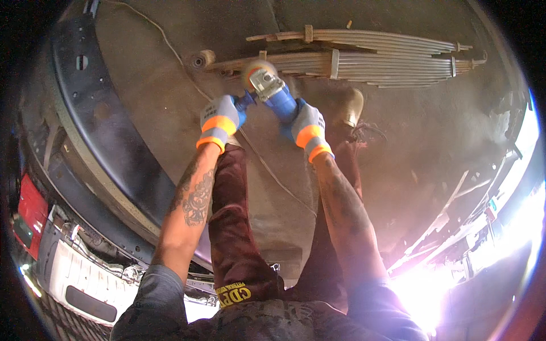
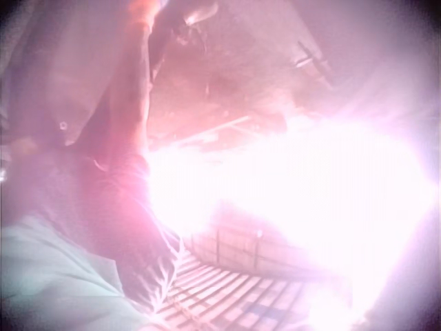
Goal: The person uses an angle grinder to grind a bundle of metal rods on the floor. They hold the grinder with both hands and move it along the rods to remove rust or smooth the surface.
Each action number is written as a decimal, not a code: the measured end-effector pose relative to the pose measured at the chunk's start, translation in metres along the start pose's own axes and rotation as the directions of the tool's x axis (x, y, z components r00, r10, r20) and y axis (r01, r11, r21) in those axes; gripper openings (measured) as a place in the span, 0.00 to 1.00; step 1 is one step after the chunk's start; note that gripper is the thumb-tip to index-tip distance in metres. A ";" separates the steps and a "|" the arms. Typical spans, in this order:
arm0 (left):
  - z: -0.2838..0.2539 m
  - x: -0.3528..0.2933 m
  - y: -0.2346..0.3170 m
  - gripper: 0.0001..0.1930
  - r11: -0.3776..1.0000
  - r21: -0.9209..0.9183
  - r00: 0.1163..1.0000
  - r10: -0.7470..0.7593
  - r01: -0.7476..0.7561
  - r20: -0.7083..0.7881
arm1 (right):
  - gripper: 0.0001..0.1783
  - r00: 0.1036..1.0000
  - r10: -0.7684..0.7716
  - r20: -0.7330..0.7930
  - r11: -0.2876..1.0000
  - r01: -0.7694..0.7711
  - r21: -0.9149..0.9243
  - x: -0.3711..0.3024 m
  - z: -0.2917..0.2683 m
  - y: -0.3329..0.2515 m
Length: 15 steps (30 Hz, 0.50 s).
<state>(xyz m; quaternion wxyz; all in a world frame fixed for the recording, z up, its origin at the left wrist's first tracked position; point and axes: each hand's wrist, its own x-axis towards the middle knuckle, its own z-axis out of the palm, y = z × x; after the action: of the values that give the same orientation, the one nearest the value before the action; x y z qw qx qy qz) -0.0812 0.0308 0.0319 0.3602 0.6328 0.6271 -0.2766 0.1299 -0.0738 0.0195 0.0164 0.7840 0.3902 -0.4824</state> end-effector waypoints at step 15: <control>-0.026 0.012 -0.013 0.29 1.000 0.015 0.995 0.027 -0.026 -0.095 | 0.32 1.000 -0.006 0.011 0.998 0.005 0.056 0.004 -0.004 -0.034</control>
<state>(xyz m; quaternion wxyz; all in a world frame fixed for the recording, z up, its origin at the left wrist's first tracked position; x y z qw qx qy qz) -0.0957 0.0583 0.0362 0.3291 0.6559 0.6333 -0.2458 0.1128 -0.0466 0.0305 -0.0045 0.7805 0.3786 -0.4974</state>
